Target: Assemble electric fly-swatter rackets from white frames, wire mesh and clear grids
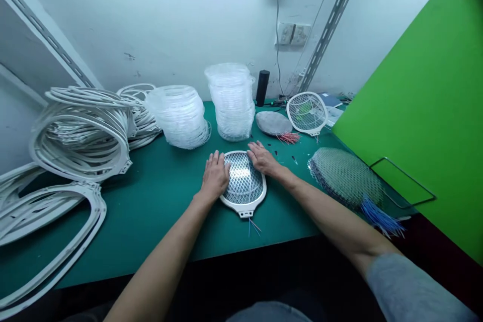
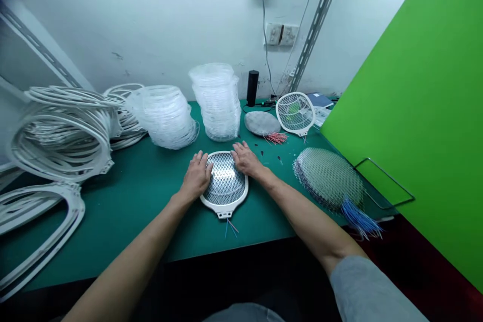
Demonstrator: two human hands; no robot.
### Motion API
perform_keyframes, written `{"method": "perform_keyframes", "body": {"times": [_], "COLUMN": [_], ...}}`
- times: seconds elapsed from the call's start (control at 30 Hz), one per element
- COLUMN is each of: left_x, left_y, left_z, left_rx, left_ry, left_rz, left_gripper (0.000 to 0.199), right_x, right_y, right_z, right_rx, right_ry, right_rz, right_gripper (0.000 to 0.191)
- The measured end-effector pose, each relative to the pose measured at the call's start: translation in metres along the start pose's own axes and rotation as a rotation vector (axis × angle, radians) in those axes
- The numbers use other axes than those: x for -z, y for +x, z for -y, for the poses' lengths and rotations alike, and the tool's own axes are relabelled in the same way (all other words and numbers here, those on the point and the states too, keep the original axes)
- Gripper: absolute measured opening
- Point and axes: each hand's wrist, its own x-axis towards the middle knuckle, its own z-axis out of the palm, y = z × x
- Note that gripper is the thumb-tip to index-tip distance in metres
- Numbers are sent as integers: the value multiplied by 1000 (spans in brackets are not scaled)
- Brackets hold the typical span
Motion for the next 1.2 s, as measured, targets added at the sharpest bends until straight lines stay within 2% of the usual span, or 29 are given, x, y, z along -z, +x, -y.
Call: {"method": "perform_keyframes", "body": {"times": [0.07,0.13,0.37,0.5,0.57,0.6,0.67,0.7,0.73,0.77,0.8,0.87,0.93,0.97,1.03,1.1,1.2], "left_x": [1,-1,-9,3,16,24,37,42,46,48,48,45,41,40,45,61,102], "left_y": [19,28,23,27,7,-13,-72,-108,-144,-177,-206,-244,-256,-255,-249,-240,-226], "left_z": [12,18,15,11,5,1,-9,-15,-22,-29,-37,-51,-62,-66,-66,-56,-21], "left_rx": [-6,-28,-55,-30,2,21,54,81,145,261,431,773,874,883,872,799,500], "left_ry": [7,7,22,15,-15,-47,-239,-346,-441,-521,-600,-854,-1160,-1281,-1398,-1334,-951], "left_rz": [89,120,108,104,43,-8,-215,-292,-316,-258,-140,141,294,317,272,186,57], "left_gripper": [53,52,57,52,51,51,45,41,36,38,44,55,63,67,65,56,39], "right_x": [-5,-13,-24,-25,-22,-20,-16,-14,-11,-9,-6,-1,4,7,12,20,40], "right_y": [15,22,18,22,18,13,-5,-16,-28,-40,-51,-69,-81,-85,-91,-95,-91], "right_z": [-7,-8,-10,-6,-3,-1,1,2,3,4,7,15,29,37,51,61,66], "right_rx": [54,87,50,16,9,9,2,-8,-22,-39,-61,-119,-188,-217,-261,-324,-391], "right_ry": [10,14,2,93,116,123,146,158,164,176,200,283,396,454,569,735,1023], "right_rz": [83,117,141,94,61,49,28,17,6,-8,-25,-71,-129,-159,-215,-238,-112], "right_gripper": [48,47,50,39,31,28,24,24,25,27,28,29,28,28,29,34,41]}}
